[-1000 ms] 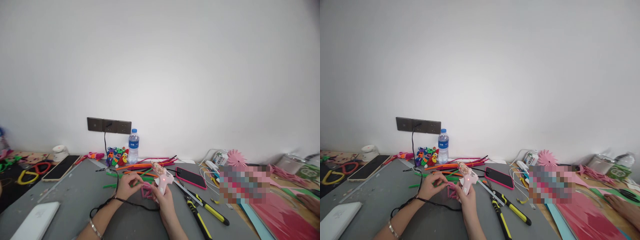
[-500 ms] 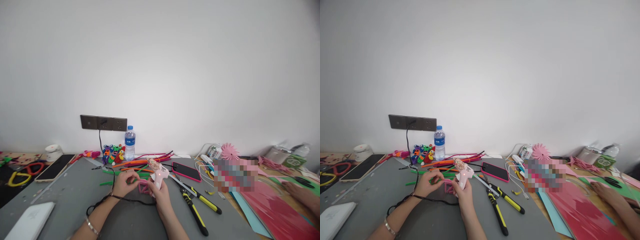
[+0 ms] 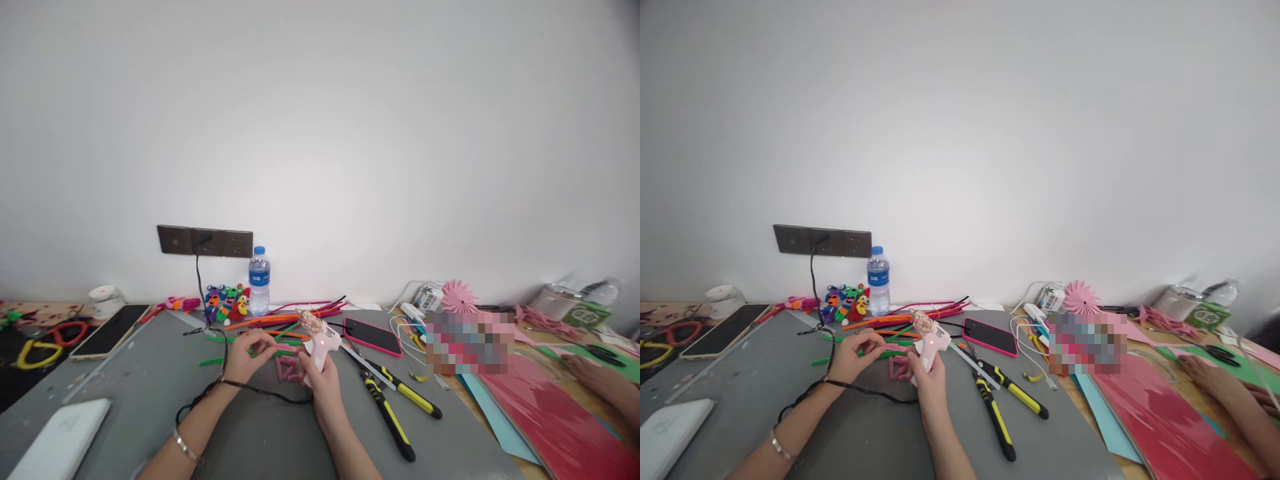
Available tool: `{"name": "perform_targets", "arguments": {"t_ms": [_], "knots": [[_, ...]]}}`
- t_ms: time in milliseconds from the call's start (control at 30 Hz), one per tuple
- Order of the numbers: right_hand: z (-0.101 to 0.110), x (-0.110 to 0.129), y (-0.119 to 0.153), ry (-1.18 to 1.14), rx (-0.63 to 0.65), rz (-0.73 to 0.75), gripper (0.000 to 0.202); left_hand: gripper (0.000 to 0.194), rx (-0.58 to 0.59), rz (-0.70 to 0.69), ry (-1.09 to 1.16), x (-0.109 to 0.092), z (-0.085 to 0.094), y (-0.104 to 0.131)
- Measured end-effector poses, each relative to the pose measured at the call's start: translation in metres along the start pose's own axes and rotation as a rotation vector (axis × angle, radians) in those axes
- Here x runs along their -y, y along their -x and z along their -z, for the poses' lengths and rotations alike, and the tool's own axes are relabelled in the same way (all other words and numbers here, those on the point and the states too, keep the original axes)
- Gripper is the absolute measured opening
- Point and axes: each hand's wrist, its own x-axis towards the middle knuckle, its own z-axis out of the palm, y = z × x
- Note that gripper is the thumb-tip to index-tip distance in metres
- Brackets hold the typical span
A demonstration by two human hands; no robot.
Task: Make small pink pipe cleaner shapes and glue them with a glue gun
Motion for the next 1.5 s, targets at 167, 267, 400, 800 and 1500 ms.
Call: {"name": "perform_targets", "arguments": {"t_ms": [167, 267, 400, 800, 1500], "knots": [[-0.001, 0.004, 0.004, -0.014, -0.028, 0.055, 0.049, 0.020, -0.193, 0.123, 0.039, 0.013, 0.003, -0.003], [-0.002, 0.001, 0.006, -0.033, 0.047, 0.042, 0.047, 0.021, -0.239, 0.121, 0.023, 0.017, 0.005, -0.004], [-0.003, -0.009, 0.006, -0.080, 0.155, 0.017, 0.046, 0.019, -0.289, 0.062, -0.052, 0.017, 0.007, -0.004], [-0.009, -0.012, 0.012, 0.163, 0.200, 0.006, 0.057, 0.016, -0.322, -0.108, -0.212, 0.013, 0.009, -0.004], [-0.008, -0.013, 0.011, 0.100, 0.208, -0.028, 0.056, 0.019, -0.317, -0.136, -0.254, 0.005, 0.009, -0.006]]}}
